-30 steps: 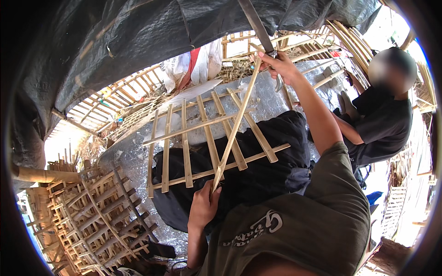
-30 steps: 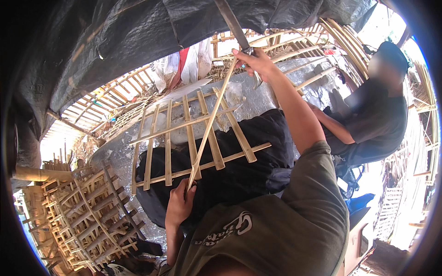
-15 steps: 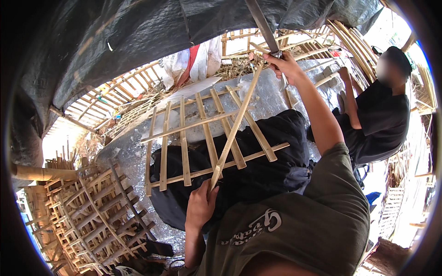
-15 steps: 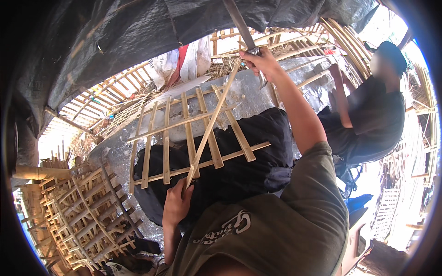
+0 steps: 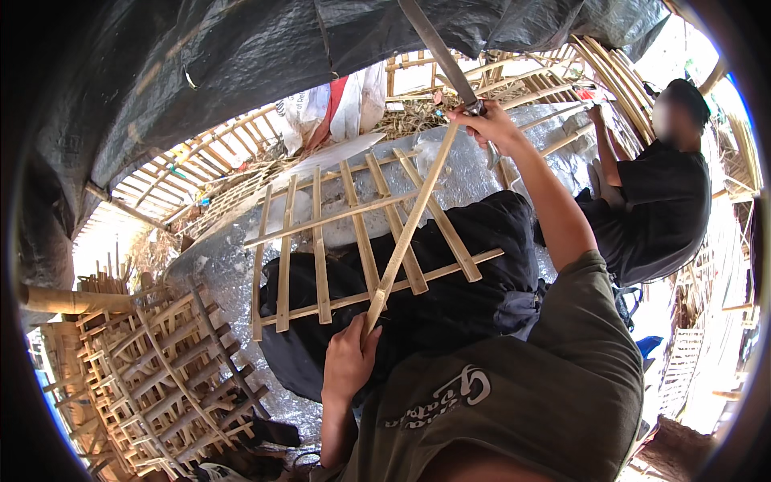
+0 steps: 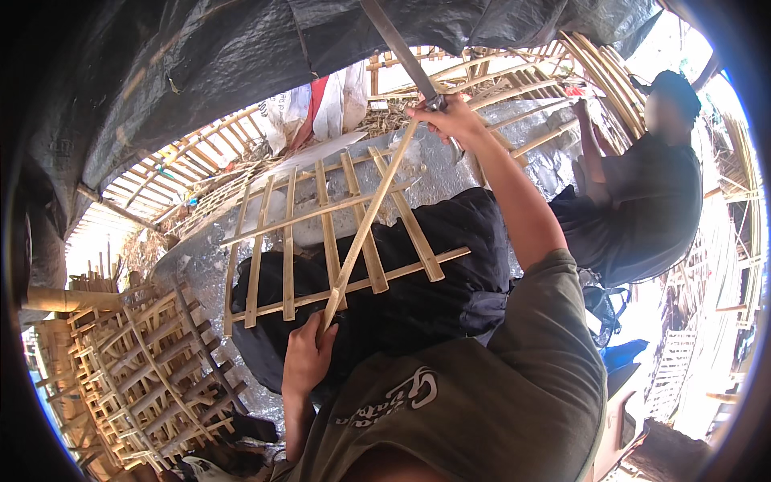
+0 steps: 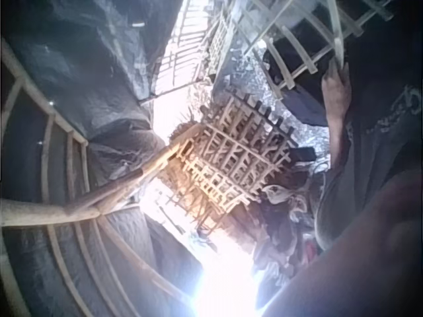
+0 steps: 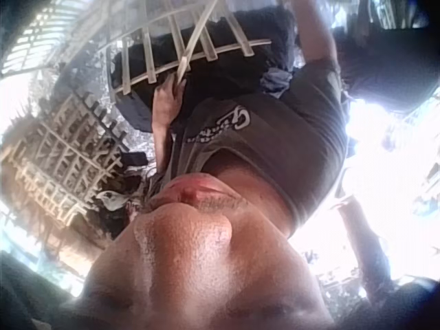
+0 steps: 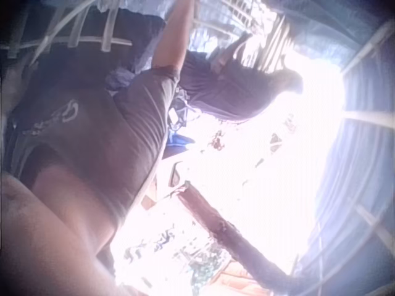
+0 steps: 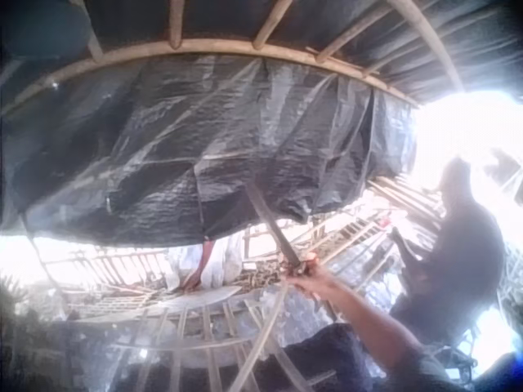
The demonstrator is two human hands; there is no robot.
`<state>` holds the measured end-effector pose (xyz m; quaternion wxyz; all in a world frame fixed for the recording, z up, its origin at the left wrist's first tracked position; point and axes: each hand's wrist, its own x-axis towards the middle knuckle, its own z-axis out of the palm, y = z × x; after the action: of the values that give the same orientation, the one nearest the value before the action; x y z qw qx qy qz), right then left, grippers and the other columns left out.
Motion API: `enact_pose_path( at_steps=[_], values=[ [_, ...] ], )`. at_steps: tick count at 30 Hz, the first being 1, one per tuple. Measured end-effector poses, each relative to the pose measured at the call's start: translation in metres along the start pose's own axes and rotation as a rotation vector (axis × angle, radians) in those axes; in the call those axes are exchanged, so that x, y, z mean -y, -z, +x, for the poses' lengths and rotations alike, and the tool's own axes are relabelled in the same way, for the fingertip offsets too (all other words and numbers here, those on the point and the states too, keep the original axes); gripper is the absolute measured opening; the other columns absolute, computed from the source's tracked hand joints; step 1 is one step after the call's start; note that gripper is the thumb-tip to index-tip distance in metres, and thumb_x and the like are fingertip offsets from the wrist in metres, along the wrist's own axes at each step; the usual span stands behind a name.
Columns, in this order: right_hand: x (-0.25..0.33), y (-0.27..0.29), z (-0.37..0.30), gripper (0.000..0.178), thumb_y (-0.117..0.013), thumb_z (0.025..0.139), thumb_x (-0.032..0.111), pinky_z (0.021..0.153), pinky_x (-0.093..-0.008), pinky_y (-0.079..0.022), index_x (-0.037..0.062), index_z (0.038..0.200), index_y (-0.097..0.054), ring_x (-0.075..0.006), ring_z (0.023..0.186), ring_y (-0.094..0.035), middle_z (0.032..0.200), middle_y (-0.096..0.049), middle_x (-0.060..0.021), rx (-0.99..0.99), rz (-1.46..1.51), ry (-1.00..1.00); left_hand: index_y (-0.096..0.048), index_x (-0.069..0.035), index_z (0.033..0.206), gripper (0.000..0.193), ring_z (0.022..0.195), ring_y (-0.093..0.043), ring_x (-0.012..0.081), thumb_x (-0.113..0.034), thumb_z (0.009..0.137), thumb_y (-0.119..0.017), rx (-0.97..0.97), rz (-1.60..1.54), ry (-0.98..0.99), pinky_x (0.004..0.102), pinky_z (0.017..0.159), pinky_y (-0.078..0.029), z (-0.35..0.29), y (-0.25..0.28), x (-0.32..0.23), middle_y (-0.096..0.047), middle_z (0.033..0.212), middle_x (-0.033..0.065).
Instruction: The person uses a machete to trim and shape a thin wooden slat, then fits it into a partially assembled wooden lattice frame. The person repeatedly adjusts the slat's position to align it with the existing structure.
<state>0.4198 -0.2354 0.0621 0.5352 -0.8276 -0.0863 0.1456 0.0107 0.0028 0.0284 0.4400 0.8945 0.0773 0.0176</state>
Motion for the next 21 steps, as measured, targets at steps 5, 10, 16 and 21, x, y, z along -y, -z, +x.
enact_pose_path(
  at_steps=[5, 10, 16, 21],
  values=[
    [-0.018, -0.005, 0.011, 0.037, -0.085, 0.084, 0.029, 0.037, -0.0264, -0.036, -0.0015, 0.091, -0.067, -0.0089, 0.043, -0.047, 0.067, -0.061, -0.0055, -0.001, 0.080, 0.047, -0.061, 0.002, 0.116, 0.027, 0.082, -0.067, 0.0449, -0.014, 0.095, -0.068, -0.009, 0.021, -0.004, 0.0492, 0.064, -0.052, -0.002, 0.000, 0.002, -0.068, 0.088, 0.0239],
    [-0.017, -0.008, 0.008, 0.027, -0.079, 0.090, 0.022, 0.040, -0.0265, -0.034, 0.0034, 0.085, -0.061, -0.0077, 0.046, -0.045, 0.065, -0.056, -0.0009, -0.021, 0.116, 0.053, -0.061, 0.001, 0.114, 0.025, 0.081, -0.067, 0.0451, -0.014, 0.095, -0.068, -0.021, 0.009, -0.005, 0.0493, 0.064, -0.052, -0.004, 0.000, 0.003, -0.068, 0.086, 0.0234],
    [-0.020, 0.001, 0.008, 0.025, -0.079, 0.089, 0.014, 0.043, -0.0267, -0.033, 0.0063, 0.087, -0.056, -0.0081, 0.048, -0.045, 0.063, -0.053, -0.0001, -0.026, 0.148, 0.046, -0.063, 0.003, 0.113, 0.022, 0.071, -0.066, 0.0409, -0.009, 0.095, -0.066, 0.052, -0.086, 0.036, 0.0414, 0.062, -0.049, -0.004, 0.003, 0.008, -0.066, 0.081, 0.0233],
    [-0.019, 0.005, 0.004, 0.024, -0.078, 0.088, 0.009, 0.044, -0.0269, -0.032, 0.0072, 0.088, -0.055, -0.0080, 0.048, -0.045, 0.063, -0.052, -0.0002, -0.017, 0.251, 0.022, -0.064, 0.002, 0.108, 0.018, 0.072, -0.064, 0.0440, -0.010, 0.095, -0.067, 0.096, -0.096, 0.080, 0.0431, 0.060, -0.048, 0.002, 0.020, 0.007, -0.063, 0.077, 0.0237]
  ],
)
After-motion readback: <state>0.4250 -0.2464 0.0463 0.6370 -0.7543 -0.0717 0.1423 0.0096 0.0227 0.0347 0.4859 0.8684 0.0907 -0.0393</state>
